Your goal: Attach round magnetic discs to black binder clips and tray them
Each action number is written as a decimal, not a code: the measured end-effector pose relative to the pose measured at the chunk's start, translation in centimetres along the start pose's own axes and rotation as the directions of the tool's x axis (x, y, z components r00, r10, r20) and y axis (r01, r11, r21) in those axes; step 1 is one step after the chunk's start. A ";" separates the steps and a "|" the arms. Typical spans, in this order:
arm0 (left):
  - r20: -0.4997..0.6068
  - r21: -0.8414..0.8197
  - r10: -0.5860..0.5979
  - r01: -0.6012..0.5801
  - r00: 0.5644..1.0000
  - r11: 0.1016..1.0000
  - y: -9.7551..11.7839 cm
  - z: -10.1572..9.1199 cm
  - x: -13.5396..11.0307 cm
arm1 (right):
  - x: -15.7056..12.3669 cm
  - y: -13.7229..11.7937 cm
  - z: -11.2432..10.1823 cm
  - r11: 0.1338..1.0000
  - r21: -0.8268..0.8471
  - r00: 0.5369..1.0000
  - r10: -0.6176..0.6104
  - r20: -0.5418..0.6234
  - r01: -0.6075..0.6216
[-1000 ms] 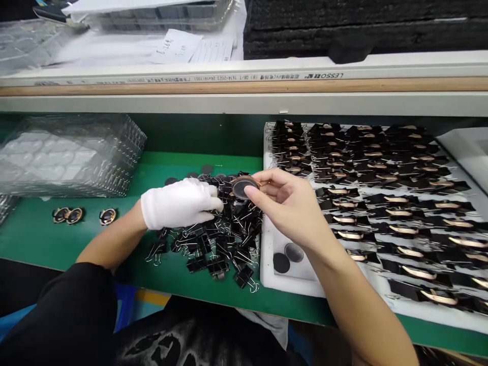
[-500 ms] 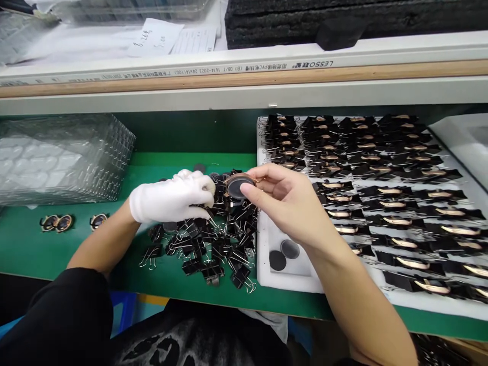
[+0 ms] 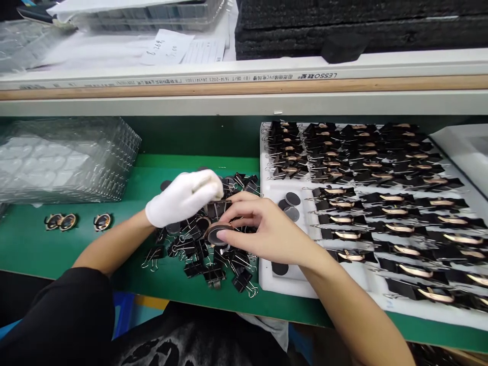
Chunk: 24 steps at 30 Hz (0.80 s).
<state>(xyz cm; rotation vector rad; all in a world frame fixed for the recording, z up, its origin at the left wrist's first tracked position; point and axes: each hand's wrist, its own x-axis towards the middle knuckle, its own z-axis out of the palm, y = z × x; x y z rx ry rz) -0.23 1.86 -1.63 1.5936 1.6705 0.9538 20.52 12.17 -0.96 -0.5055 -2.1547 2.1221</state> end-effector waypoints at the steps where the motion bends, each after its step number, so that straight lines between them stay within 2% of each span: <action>1: -0.065 -0.077 -0.025 0.020 0.998 0.997 -0.2 0.4 0.0 | 0.0 0.1 -0.1 0.996 0.093 1.000 0.006 -0.014 -0.005; 3: -0.122 -0.144 -0.014 -0.004 0.992 0.989 -0.6 0.9 -0.1 | 0.2 0.3 -0.2 0.950 0.313 0.996 0.041 -0.074 -0.015; 4: -0.108 -0.109 0.028 -0.039 0.994 0.993 -0.7 1.0 -0.2 | 0.3 0.4 -0.2 0.909 0.417 0.992 0.067 -0.107 -0.016; 7: -0.004 0.120 0.134 -0.133 0.991 0.984 -0.7 1.0 -0.4 | 0.6 0.5 -0.2 0.795 0.606 0.979 0.137 -0.148 -0.020; 9: -0.010 0.237 0.137 -0.131 0.990 0.963 -0.6 1.1 -0.4 | 0.7 0.4 -0.2 0.756 0.654 0.979 0.159 -0.126 -0.039; 11: -0.041 0.297 0.144 -0.126 0.989 0.947 -0.5 1.3 -0.4 | 0.7 0.1 -0.1 0.732 0.679 0.978 0.179 -0.109 -0.059; 13: -0.034 0.316 0.200 -0.179 0.979 0.932 -0.5 1.4 -0.2 | 0.8 -0.1 -0.1 0.712 0.698 0.975 0.197 -0.100 -0.072; 15: -0.016 0.295 0.249 -0.234 0.968 0.926 -0.4 1.2 0.0 | 0.8 -0.2 -0.2 0.707 0.702 0.975 0.202 -0.094 -0.079; 17: 0.024 0.214 0.243 -0.243 0.970 0.946 -0.1 0.8 0.1 | 0.8 -0.2 -0.5 0.724 0.686 0.978 0.185 -0.100 -0.066; 19: 0.144 0.071 0.179 -0.191 0.973 0.979 0.1 0.2 0.2 | 0.7 -0.1 -0.7 0.759 0.650 0.979 0.158 -0.127 -0.038; 21: 0.267 -0.068 0.112 -0.097 0.957 0.993 0.1 -0.1 0.2 | 0.6 0.0 -0.9 0.803 0.596 0.976 0.139 -0.170 -0.011; 22: 0.290 -0.105 0.087 -0.059 0.953 0.993 0.0 -0.1 0.2 | 0.5 0.0 -0.9 0.822 0.570 0.971 0.134 -0.196 0.002; 24: 0.250 -0.096 0.079 -0.057 0.965 0.994 -0.3 0.1 0.2 | 0.5 0.2 -0.9 0.847 0.531 0.959 0.127 -0.252 0.028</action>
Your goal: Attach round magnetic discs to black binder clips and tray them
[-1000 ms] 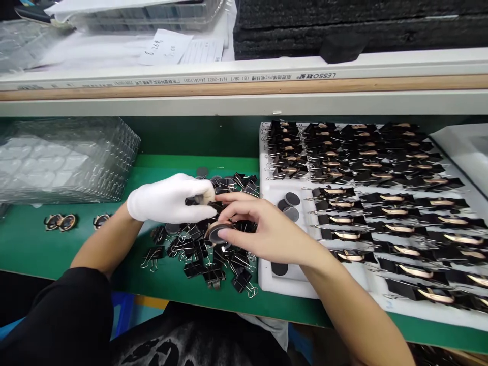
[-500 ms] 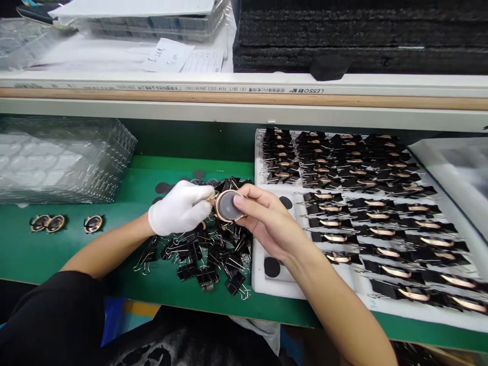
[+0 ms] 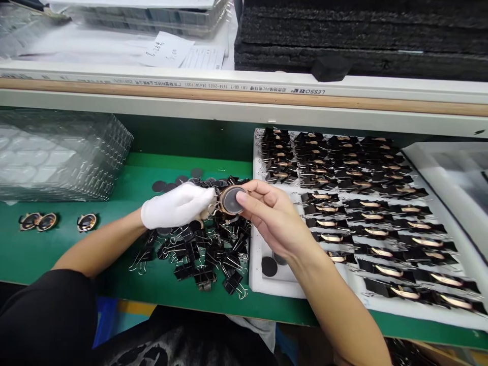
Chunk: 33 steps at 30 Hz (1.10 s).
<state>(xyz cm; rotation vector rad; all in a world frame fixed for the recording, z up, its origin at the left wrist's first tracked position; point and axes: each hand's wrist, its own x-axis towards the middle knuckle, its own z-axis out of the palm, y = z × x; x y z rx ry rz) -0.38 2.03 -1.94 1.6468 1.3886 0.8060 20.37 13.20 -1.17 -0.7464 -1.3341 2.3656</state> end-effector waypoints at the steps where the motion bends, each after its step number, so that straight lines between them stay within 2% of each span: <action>1: -0.031 0.042 0.017 -0.016 0.999 0.999 -0.2 0.1 0.0 | 0.0 0.1 0.0 1.000 -0.012 1.000 -0.014 -0.021 0.014; 3: -0.091 0.162 0.021 -0.006 0.996 0.987 -0.3 0.4 0.0 | 0.0 0.1 0.1 0.999 -0.036 0.999 -0.019 -0.040 0.018; 5: -0.160 0.249 -0.026 0.066 0.987 0.966 0.0 0.7 0.0 | 0.1 0.2 0.1 0.997 -0.071 0.999 -0.015 -0.040 0.012; 8: -0.224 0.279 -0.080 0.142 0.971 0.950 0.8 0.9 -0.1 | 0.1 0.2 0.3 0.993 -0.119 0.998 -0.028 -0.056 0.021; 15: -0.297 0.284 0.019 0.070 0.955 0.956 0.7 0.9 0.0 | 0.0 -0.8 -0.1 0.991 -0.127 0.995 -0.045 -0.092 0.033; 18: -0.261 0.239 0.011 0.053 0.965 0.970 0.6 0.7 0.0 | 0.0 -1.5 -1.0 0.972 -0.216 0.985 -0.116 -0.125 0.087; 21: -0.224 0.179 -0.016 0.057 0.974 0.982 0.8 0.9 -0.2 | 0.2 -1.7 -1.6 0.948 -0.294 0.983 -0.155 -0.097 0.121; 27: -0.201 0.119 -0.082 0.107 0.976 0.987 1.5 1.5 -0.5 | 0.1 -1.6 -1.8 0.891 -0.414 0.963 -0.249 -0.100 0.188; 33: -0.176 0.095 -0.130 0.148 0.976 0.984 1.7 2.1 -0.5 | -0.1 -1.8 -1.6 0.850 -0.481 0.966 -0.258 -0.020 0.217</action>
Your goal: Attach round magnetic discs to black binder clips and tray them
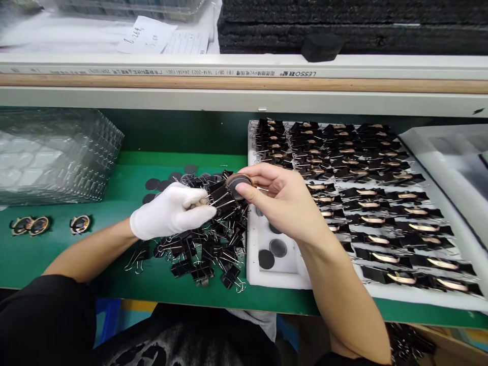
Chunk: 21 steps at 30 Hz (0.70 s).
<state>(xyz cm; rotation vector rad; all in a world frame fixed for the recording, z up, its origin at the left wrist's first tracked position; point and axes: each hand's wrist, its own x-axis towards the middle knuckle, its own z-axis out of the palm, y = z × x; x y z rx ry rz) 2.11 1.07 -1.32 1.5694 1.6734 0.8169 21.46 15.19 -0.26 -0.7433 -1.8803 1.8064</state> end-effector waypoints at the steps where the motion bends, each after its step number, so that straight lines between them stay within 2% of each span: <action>1: -0.004 0.005 0.004 -0.004 1.000 1.000 0.0 0.0 0.0 | 0.0 0.0 0.0 1.000 -0.004 1.000 0.000 -0.004 0.000; 4: -0.007 0.041 0.014 -0.014 1.000 0.999 -0.1 -0.2 0.1 | 0.0 0.0 0.1 1.000 -0.016 0.999 -0.016 -0.029 0.016; 6: 0.030 0.069 0.029 -0.031 0.999 0.997 -0.4 -0.7 0.4 | 0.1 0.1 0.1 1.000 -0.001 0.999 -0.026 -0.039 0.026; 9: 0.159 0.093 0.156 -0.172 0.975 0.981 -1.2 -1.8 0.9 | 0.2 0.2 0.3 0.993 0.117 0.999 0.020 -0.049 -0.014; 11: 0.177 0.227 0.204 -0.242 0.963 0.943 -1.9 -2.5 1.1 | 0.3 0.3 0.4 0.972 0.226 0.994 0.087 -0.065 -0.070; 13: 0.193 0.464 0.187 -0.258 0.963 0.847 -2.6 -2.8 1.3 | 0.4 0.3 0.5 0.934 0.334 0.984 0.161 -0.072 -0.128; 15: 0.296 0.643 0.160 -0.320 0.942 0.696 -3.1 -2.8 1.3 | 0.6 0.2 0.6 0.884 0.432 0.970 0.232 -0.072 -0.180; 18: 0.446 0.717 0.199 -0.482 0.873 0.504 -3.5 -2.4 1.3 | 0.9 0.3 0.6 0.838 0.496 0.953 0.296 -0.063 -0.227; 21: 0.509 0.703 0.275 -0.578 0.816 0.413 -3.6 -1.7 1.6 | 1.1 0.5 0.5 0.831 0.497 0.950 0.309 -0.042 -0.249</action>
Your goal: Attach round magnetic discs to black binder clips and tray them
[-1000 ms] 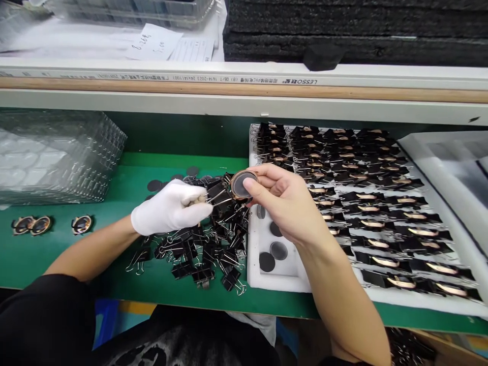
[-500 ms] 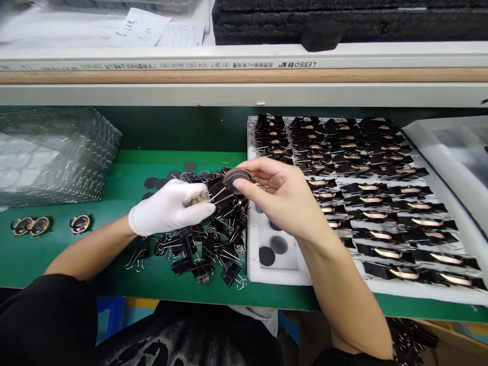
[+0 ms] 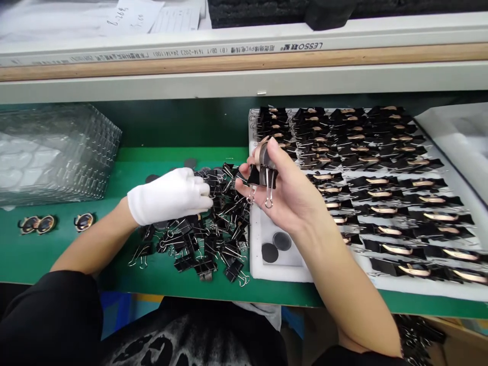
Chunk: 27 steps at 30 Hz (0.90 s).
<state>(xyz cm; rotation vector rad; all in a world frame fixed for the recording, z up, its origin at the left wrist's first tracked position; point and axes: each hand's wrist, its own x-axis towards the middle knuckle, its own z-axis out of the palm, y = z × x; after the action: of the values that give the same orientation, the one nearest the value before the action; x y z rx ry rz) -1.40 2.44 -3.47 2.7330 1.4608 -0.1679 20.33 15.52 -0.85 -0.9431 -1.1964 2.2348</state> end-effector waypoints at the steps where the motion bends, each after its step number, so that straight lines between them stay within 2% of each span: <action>1: -0.005 0.004 0.029 -0.029 1.000 1.000 0.0 0.1 0.2 | 0.0 0.0 0.0 1.000 -0.002 1.000 0.005 0.005 -0.005; 3: -0.017 0.006 0.052 -0.052 0.998 0.999 0.0 0.1 0.4 | 0.1 -0.1 0.0 0.999 -0.004 0.999 0.036 0.015 -0.036; 6: -0.073 0.006 -0.002 0.003 0.997 1.000 -0.6 -0.6 0.1 | -0.1 -0.5 0.1 0.989 0.030 0.988 0.146 0.051 -0.148; 8: -0.132 -0.064 -0.093 0.085 0.987 0.994 -1.2 -1.3 -0.4 | -0.3 -0.9 0.1 0.980 0.064 0.980 0.184 0.072 -0.189; 10: -0.213 -0.251 -0.243 0.187 0.946 0.950 -1.6 -2.0 -0.9 | -0.5 -0.9 0.1 0.987 0.017 0.984 0.157 0.082 -0.159; 11: -0.243 -0.376 -0.347 0.242 0.906 0.894 -1.7 -2.3 -1.1 | -0.6 -0.8 0.1 0.993 -0.036 0.990 0.115 0.080 -0.113; 13: -0.256 -0.635 -0.549 0.290 0.795 0.716 -1.5 -2.6 -1.3 | -0.7 -0.4 0.0 0.990 -0.142 0.997 0.010 0.080 0.001; 15: -0.207 -0.839 -0.670 0.223 0.713 0.497 -0.9 -2.7 -1.0 | -0.7 0.3 0.0 0.972 -0.203 0.990 -0.094 0.107 0.115; 17: -0.154 -0.952 -0.715 0.091 0.682 0.293 -0.2 -2.6 -0.4 | -0.8 1.0 0.1 0.949 -0.239 0.968 -0.163 0.193 0.208; 18: -0.127 -0.978 -0.721 0.037 0.681 0.206 0.2 -2.5 -0.1 | -0.8 1.3 0.2 0.934 -0.258 0.950 -0.180 0.255 0.246; 20: -0.073 -0.996 -0.710 -0.015 0.701 0.088 0.9 -2.5 0.4 | -0.9 1.7 0.4 0.909 -0.287 0.916 -0.195 0.351 0.303; 21: -0.051 -0.998 -0.701 -0.009 0.711 0.064 1.1 -2.4 0.5 | -0.9 1.9 0.6 0.900 -0.294 0.907 -0.202 0.369 0.321; 22: -0.038 -0.997 -0.700 0.019 0.713 0.074 1.2 -2.5 0.5 | -1.0 1.9 0.7 0.894 -0.300 0.905 -0.212 0.369 0.332; 23: -0.043 -0.990 -0.703 0.067 0.710 0.127 1.2 -2.5 0.4 | -1.0 1.9 0.8 0.890 -0.302 0.905 -0.224 0.363 0.341; 25: -0.099 -0.927 -0.687 0.184 0.720 0.326 1.1 -2.5 0.0 | -1.1 1.8 0.8 0.883 -0.301 0.900 -0.243 0.362 0.360; 27: -0.131 -0.823 -0.614 0.260 0.779 0.506 1.0 -2.5 -0.3 | -1.2 1.5 0.8 0.871 -0.317 0.885 -0.234 0.403 0.375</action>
<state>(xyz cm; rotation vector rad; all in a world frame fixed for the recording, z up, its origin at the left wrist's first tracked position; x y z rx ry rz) -0.52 1.78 -0.98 1.6717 1.7496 0.8928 20.46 13.52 -1.35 -0.4289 -1.8609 1.9894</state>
